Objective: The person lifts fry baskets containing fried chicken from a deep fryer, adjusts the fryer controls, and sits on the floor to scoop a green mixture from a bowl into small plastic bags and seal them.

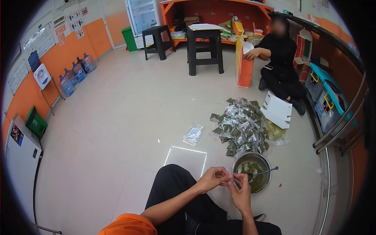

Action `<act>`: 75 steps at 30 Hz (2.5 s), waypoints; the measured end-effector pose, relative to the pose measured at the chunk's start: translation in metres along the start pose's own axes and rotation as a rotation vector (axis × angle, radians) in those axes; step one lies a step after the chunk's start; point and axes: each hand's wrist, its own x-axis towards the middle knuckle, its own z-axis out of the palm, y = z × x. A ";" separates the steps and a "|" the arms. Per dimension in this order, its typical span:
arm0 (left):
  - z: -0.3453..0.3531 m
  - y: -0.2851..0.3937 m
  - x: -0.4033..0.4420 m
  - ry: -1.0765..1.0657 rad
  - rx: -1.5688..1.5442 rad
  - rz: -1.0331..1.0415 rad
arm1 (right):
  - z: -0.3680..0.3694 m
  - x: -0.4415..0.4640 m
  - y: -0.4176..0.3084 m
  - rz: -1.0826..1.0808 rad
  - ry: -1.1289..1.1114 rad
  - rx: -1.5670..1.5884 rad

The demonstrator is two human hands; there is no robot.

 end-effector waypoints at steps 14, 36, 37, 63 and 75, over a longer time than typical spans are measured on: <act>0.005 -0.010 -0.001 -0.053 0.383 0.112 | -0.008 0.002 0.006 -0.277 0.057 -0.694; 0.005 -0.009 -0.002 -0.012 0.358 0.122 | 0.001 0.000 0.008 -0.213 0.123 -0.477; 0.004 -0.012 -0.001 -0.019 0.349 0.125 | 0.001 0.000 0.006 -0.224 0.130 -0.490; 0.001 -0.013 0.001 0.020 0.406 0.200 | 0.001 0.004 -0.001 -0.249 0.232 -0.169; -0.045 -0.011 0.043 0.308 0.463 0.374 | -0.080 -0.014 -0.065 -0.124 0.280 0.507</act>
